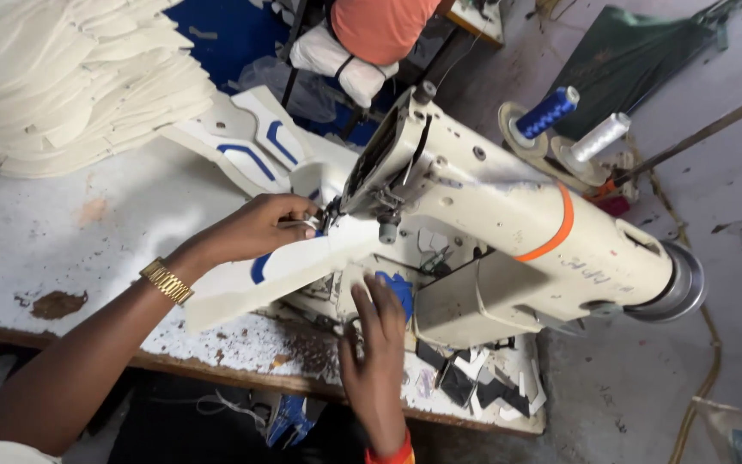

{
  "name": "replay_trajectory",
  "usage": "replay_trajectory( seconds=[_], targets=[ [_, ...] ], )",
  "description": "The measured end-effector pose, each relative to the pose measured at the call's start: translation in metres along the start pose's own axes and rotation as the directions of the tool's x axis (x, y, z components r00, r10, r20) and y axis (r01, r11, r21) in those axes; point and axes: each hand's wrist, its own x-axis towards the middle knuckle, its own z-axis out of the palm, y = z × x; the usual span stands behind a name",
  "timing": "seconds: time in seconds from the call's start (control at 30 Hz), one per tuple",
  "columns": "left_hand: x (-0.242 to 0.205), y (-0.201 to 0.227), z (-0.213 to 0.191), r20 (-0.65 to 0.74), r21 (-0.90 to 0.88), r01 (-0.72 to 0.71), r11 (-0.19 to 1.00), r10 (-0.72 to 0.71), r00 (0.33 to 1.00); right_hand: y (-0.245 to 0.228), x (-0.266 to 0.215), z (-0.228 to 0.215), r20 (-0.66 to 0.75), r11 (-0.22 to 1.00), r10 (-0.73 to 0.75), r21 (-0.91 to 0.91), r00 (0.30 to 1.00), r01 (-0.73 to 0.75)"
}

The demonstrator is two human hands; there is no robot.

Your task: The person uses a sewing machine to stitch blue fabric strips onto white shoe upper components. They repeatedly pick up a shoe part, align the blue strip, feed it through the machine, and then use scissors to cut the thread before stacking the finished piece.

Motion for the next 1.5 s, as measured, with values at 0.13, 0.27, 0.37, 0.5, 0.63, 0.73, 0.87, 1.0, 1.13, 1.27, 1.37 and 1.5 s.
replay_trajectory(
  seconds=[0.13,0.27,0.37,0.5,0.63,0.73,0.87,1.0,1.13,1.27,1.37,1.5],
  targets=[
    [-0.010,-0.003,0.012,-0.104,-0.174,0.026,0.984,-0.045,0.994,-0.002,0.027,0.019,0.049,0.978,-0.190,-0.080,0.981,0.193],
    [-0.011,0.006,0.014,-0.151,-0.224,0.044,0.974,-0.079,0.985,0.000,0.037,0.030,0.067,0.971,-0.207,-0.107,0.976,0.214],
    [-0.010,-0.002,0.022,-0.193,-0.267,0.036,0.963,-0.090,0.977,0.006,0.040,0.031,0.046,0.971,-0.221,-0.083,0.974,0.224],
    [-0.018,-0.003,0.036,-0.250,-0.415,-0.066,0.907,-0.044,0.967,0.014,0.054,0.025,0.066,0.974,-0.221,-0.040,0.973,0.224],
    [-0.030,0.020,0.043,-0.301,-0.497,-0.048,0.866,-0.120,0.946,0.023,0.064,0.022,0.127,0.978,-0.209,0.020,0.970,0.209],
    [-0.037,0.032,0.044,-0.340,-0.492,-0.035,0.870,-0.155,0.927,0.026,0.069,0.021,0.152,0.977,-0.212,0.051,0.965,0.207],
    [-0.040,0.033,0.049,-0.355,-0.529,-0.046,0.847,-0.173,0.919,0.029,0.068,0.021,0.166,0.977,-0.201,0.101,0.965,0.186],
    [-0.035,0.029,0.057,-0.391,-0.545,-0.091,0.834,-0.157,0.907,0.039,0.068,0.026,0.154,0.973,-0.220,0.108,0.963,0.205],
    [-0.037,0.026,0.066,-0.436,-0.509,-0.076,0.857,-0.181,0.881,0.040,0.068,0.027,0.125,0.960,-0.263,0.130,0.957,0.247],
    [-0.048,0.031,0.066,-0.355,-0.531,0.025,0.847,-0.249,0.901,0.031,0.063,0.019,0.116,0.957,-0.288,0.058,0.951,0.283],
    [-0.070,0.050,0.061,-0.238,-0.583,0.138,0.801,-0.331,0.913,0.038,0.042,0.017,0.130,0.951,-0.303,-0.013,0.944,0.307],
    [-0.076,0.044,0.073,-0.228,-0.678,0.097,0.728,-0.334,0.915,0.042,0.037,0.013,0.147,0.948,-0.305,-0.051,0.941,0.316]
  ],
)
